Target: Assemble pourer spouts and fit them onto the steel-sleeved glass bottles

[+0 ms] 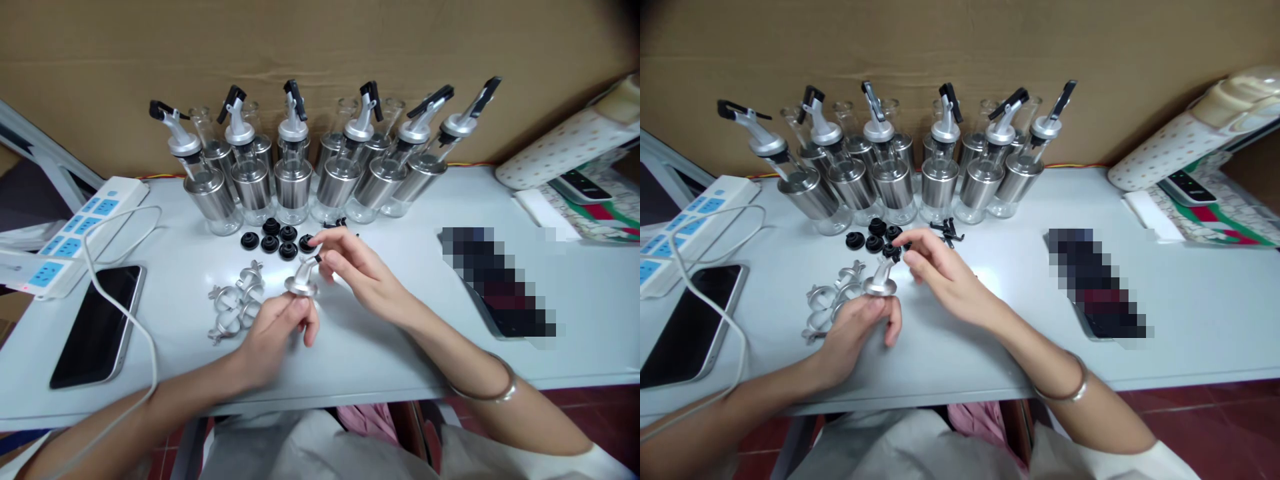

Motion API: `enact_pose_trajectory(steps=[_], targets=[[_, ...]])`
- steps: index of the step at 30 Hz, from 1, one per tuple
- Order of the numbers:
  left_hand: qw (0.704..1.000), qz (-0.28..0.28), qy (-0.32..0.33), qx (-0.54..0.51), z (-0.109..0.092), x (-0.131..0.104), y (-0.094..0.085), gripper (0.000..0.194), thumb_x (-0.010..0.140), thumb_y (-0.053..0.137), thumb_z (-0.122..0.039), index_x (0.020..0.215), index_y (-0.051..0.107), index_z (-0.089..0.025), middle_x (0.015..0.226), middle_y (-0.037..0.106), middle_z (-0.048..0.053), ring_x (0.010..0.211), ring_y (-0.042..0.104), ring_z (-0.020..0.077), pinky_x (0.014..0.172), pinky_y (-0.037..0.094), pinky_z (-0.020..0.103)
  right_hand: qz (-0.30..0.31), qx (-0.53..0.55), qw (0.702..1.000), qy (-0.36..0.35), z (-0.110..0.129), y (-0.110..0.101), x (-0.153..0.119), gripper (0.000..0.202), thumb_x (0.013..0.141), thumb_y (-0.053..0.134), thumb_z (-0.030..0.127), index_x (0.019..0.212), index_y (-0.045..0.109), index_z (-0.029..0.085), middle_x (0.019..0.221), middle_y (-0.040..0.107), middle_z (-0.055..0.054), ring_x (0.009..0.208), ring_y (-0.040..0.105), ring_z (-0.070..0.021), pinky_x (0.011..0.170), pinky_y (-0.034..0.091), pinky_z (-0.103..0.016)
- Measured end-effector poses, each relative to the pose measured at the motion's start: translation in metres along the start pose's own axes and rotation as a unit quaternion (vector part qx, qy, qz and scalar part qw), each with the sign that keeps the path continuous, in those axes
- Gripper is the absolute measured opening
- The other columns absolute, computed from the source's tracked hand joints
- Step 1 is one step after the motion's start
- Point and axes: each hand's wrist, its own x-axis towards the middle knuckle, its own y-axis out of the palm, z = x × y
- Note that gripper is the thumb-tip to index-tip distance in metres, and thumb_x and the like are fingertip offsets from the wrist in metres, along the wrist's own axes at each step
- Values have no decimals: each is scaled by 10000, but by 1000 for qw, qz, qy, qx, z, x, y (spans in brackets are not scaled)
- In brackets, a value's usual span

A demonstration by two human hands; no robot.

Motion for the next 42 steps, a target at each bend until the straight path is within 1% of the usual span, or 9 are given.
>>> enact_pose_trajectory(steps=[7,10,13,19,28,32,36,39,42], targets=[[1000,28,4,-8,-3,1,-3,531,921,367,-542,556,507,-182,557,492,14,577,414,151,653,336,305,-9,-342,922,-181,0,-9,3,214,997,377,270,1061,572,210,890,629,-62,762,567,-164,711,443,-291],[998,55,8,3,-1,1,-4,526,926,368,-536,574,519,-176,576,497,11,589,414,148,657,333,299,-2,-413,884,-217,-1,-11,3,266,1004,322,231,953,579,187,803,616,-64,719,555,-169,666,426,-288],[998,62,12,5,-2,1,-7,529,935,364,-529,578,521,-173,581,497,8,588,416,144,659,333,296,1,-415,879,-236,1,-12,2,260,1007,324,256,958,564,170,802,617,-68,710,552,-167,658,429,-281],[995,98,-10,-13,-6,3,-10,493,939,360,-474,574,498,-173,560,492,6,581,444,144,645,344,291,-5,-358,904,-233,4,-10,1,261,1005,359,265,845,542,170,717,556,-22,650,512,-133,616,414,-240],[987,153,-36,26,-17,7,-18,485,925,365,-465,561,498,-174,556,507,9,577,449,135,656,376,283,2,-174,983,-65,3,2,-3,244,955,474,371,894,604,173,774,627,-18,720,579,-135,683,441,-248],[995,94,-23,0,-15,5,-14,438,932,414,-474,632,508,-169,574,528,-3,570,450,119,622,378,261,-1,20,1000,10,2,10,-2,236,929,515,400,931,629,193,923,684,-42,872,634,-167,803,474,-301],[993,23,-6,-113,-12,3,-10,351,918,468,-507,792,492,-180,608,558,-23,556,502,111,571,379,239,-63,231,970,48,0,10,3,229,910,523,398,795,561,203,968,696,-51,856,669,-173,808,513,-342],[983,-34,1,-179,-12,3,-9,317,904,505,-500,845,466,-191,624,584,-29,558,544,109,579,398,235,-92,227,966,81,-2,9,7,212,864,595,386,774,589,193,1113,663,-60,871,664,-160,783,530,-316],[975,-76,-5,-207,-11,4,-7,274,886,545,-455,882,450,-198,670,600,-36,562,568,103,592,414,238,-53,228,963,135,-7,11,11,243,821,640,432,784,623,192,1175,645,-64,914,653,-176,795,536,-325]])
